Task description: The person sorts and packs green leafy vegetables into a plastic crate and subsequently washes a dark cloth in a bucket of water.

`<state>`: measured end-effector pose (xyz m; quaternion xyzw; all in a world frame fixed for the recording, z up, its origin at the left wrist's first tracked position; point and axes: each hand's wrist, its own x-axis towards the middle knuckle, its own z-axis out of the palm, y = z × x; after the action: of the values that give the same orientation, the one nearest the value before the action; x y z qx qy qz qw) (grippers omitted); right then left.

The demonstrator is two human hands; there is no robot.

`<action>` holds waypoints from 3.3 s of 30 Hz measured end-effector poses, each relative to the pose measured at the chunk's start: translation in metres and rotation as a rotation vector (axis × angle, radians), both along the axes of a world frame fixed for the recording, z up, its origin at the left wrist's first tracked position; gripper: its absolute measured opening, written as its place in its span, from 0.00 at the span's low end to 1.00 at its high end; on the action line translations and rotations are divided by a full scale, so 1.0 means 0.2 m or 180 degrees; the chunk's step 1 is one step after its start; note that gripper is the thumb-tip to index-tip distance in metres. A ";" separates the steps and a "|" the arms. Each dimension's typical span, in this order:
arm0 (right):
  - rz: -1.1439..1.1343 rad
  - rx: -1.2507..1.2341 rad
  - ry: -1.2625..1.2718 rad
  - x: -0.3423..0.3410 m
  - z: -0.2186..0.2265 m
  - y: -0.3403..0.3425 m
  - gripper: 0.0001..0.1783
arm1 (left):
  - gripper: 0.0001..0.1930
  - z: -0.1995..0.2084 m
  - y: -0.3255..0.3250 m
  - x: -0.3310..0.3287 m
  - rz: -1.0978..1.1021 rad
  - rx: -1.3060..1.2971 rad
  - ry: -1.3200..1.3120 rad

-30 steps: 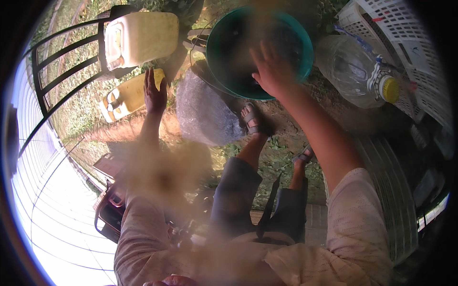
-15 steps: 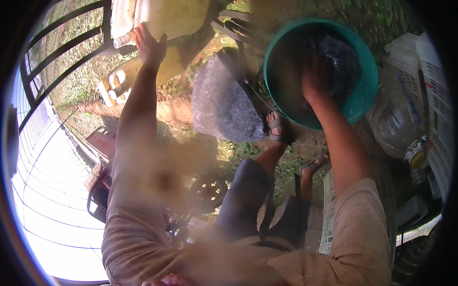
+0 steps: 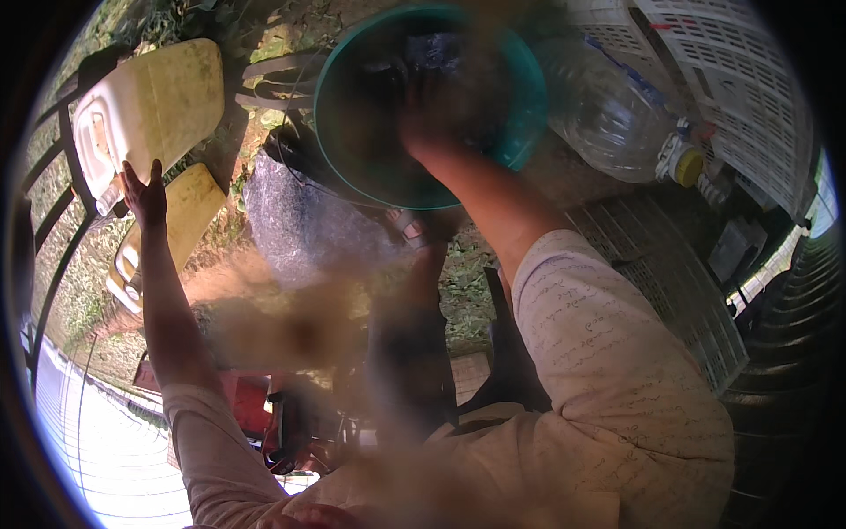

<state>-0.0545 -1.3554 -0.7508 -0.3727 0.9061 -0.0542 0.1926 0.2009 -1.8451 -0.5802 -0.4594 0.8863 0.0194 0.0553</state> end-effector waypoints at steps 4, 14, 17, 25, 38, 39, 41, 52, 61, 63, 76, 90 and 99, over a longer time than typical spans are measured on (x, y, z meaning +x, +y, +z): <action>0.0430 0.0284 -0.0482 -0.16 0.35 0.05 0.37 | 0.37 0.27 1.06 -0.67 -0.0906 0.1269 0.2072; 0.0137 -0.0303 0.0069 -0.47 0.31 0.10 0.42 | 0.69 -0.56 1.94 -1.01 -0.1287 0.2503 0.0047; 0.0077 -0.0508 0.0036 -0.49 0.20 0.05 0.43 | 0.63 -0.81 1.91 -0.98 -0.1923 0.1682 -0.0057; -0.0072 0.0098 -0.0712 -0.52 0.08 0.01 0.38 | 0.42 -0.73 1.77 -1.29 -0.2428 0.2150 -0.2280; 0.0088 0.1213 -0.0806 -0.18 0.45 0.34 0.47 | 0.69 -0.53 2.18 -0.99 -0.1230 0.2818 -0.0766; -0.0024 0.1105 -0.0574 -0.16 0.39 0.32 0.44 | 0.67 -0.59 2.20 -1.00 -0.1143 0.2678 -0.0717; -0.0274 0.0939 -0.0502 -0.12 0.30 0.30 0.39 | 0.62 -0.68 2.28 -0.99 -0.0954 0.2227 -0.0578; 0.0103 0.0890 -0.1018 -0.34 0.56 0.39 0.60 | 0.72 -0.15 2.07 -1.14 -0.1366 0.2984 -0.1412; -0.0279 0.0584 0.0462 -0.25 0.15 0.25 0.39 | 0.63 -0.92 2.20 -0.79 -0.1409 0.1519 -0.0283; -0.0189 0.0643 -0.0047 -0.23 0.18 0.26 0.43 | 0.59 -0.93 2.16 -0.80 -0.1382 0.1467 -0.0693; 0.0624 0.0915 0.0237 -0.45 0.35 0.09 0.62 | 0.70 -0.71 1.88 -1.12 -0.1911 0.2160 -0.0466; -0.0017 0.0974 -0.0307 -0.22 0.22 0.32 0.51 | 0.71 -0.74 2.08 -0.96 -0.1843 0.1494 -0.0502; 0.0310 0.0495 -0.0461 -0.47 0.52 0.17 0.66 | 0.69 -0.35 1.90 -1.21 -0.1651 0.1772 -0.0315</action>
<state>-0.1478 -1.3208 -0.6478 -0.3953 0.8722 -0.0011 0.2882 -0.0419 -1.4655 -0.6510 -0.1877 0.9302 0.2225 0.2237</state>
